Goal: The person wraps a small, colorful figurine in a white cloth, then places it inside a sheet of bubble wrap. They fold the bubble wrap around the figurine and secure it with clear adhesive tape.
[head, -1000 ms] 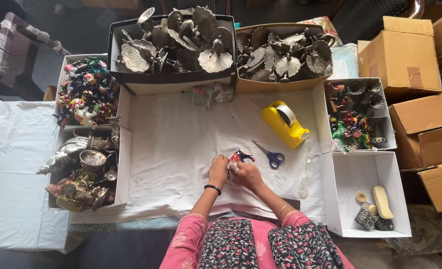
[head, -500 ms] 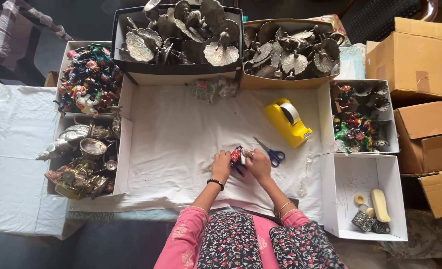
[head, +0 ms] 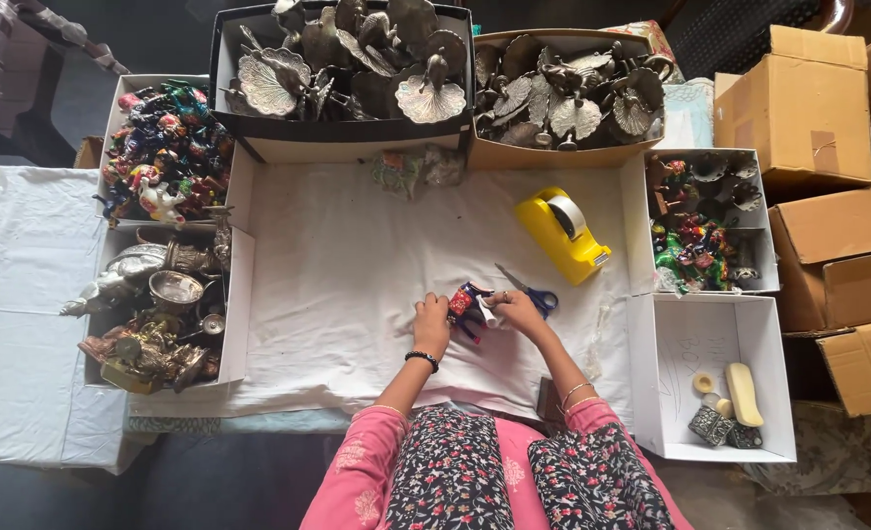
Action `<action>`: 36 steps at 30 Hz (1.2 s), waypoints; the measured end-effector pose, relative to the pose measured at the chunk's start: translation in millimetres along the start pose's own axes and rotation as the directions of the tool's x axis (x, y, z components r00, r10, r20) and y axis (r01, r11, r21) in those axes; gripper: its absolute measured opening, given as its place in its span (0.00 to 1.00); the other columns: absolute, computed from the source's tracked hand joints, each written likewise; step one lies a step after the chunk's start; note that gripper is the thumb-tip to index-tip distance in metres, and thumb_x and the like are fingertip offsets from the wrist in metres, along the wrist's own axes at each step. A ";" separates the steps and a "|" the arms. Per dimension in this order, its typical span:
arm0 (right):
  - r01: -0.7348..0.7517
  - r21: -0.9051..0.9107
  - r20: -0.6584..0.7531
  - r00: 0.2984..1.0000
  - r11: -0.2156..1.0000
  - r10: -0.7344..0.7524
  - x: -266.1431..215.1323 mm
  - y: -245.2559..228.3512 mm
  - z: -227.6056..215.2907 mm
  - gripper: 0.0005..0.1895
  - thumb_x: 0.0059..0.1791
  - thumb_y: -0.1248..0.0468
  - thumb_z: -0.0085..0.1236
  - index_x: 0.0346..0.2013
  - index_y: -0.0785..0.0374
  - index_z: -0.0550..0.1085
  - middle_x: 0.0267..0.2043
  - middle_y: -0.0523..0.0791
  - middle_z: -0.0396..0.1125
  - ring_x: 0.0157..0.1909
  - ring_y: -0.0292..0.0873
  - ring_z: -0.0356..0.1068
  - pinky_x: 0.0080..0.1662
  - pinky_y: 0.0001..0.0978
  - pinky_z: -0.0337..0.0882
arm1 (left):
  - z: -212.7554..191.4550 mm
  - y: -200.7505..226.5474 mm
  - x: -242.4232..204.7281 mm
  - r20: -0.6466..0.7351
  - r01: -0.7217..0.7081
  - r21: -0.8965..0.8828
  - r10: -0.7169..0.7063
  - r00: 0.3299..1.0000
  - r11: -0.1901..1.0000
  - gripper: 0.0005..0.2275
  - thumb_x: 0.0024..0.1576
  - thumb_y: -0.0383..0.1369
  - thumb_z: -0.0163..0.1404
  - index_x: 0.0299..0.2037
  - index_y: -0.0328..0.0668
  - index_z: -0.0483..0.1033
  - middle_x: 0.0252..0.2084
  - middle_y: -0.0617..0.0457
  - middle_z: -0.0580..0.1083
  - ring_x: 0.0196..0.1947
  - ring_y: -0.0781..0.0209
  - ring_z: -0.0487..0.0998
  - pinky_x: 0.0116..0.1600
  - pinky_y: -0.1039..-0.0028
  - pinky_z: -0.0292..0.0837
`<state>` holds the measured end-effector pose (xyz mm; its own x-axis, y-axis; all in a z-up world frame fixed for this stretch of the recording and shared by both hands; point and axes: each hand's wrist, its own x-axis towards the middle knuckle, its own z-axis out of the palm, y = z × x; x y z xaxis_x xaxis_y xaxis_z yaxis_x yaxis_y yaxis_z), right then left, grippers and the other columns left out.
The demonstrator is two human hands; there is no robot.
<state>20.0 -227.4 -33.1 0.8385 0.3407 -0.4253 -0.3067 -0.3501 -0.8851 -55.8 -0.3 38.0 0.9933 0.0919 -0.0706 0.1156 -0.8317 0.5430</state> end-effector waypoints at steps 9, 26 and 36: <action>-0.106 -0.140 -0.213 0.974 0.984 0.075 -52.7 -18.6 24.0 0.21 0.44 0.68 0.48 0.49 0.63 0.80 0.26 0.48 0.75 0.26 0.42 0.76 0.36 0.33 0.76 | -2.9 2.8 -0.8 0.026 0.042 0.001 -0.042 0.999 0.999 0.16 0.45 0.20 0.59 0.43 0.40 0.73 0.49 0.45 0.69 0.50 0.38 0.71 0.49 0.55 0.75; 0.216 -0.708 -0.176 0.868 0.672 -0.464 -114.6 -97.8 86.0 0.23 0.50 0.64 0.57 0.62 0.54 0.72 0.45 0.51 0.70 0.42 0.55 0.74 0.45 0.46 0.74 | 3.2 0.2 -3.3 -0.040 0.058 0.009 -0.058 0.998 0.998 0.14 0.48 0.22 0.58 0.43 0.42 0.73 0.48 0.46 0.70 0.49 0.40 0.71 0.47 0.55 0.75; 0.292 -0.483 -0.361 0.793 0.826 -0.491 -103.5 -71.1 95.5 0.18 0.49 0.63 0.61 0.54 0.62 0.77 0.48 0.53 0.73 0.46 0.56 0.75 0.50 0.45 0.74 | 32.9 -22.7 1.2 -0.052 0.067 0.073 -0.064 0.997 0.995 0.14 0.52 0.21 0.57 0.45 0.50 0.75 0.49 0.50 0.70 0.50 0.43 0.72 0.48 0.58 0.76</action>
<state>-88.0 -154.4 55.8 0.9779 0.1274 0.1661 0.2093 -0.6108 -0.7636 -57.5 0.7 -1.9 0.9830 0.1731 -0.0615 0.1813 -0.8612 0.4748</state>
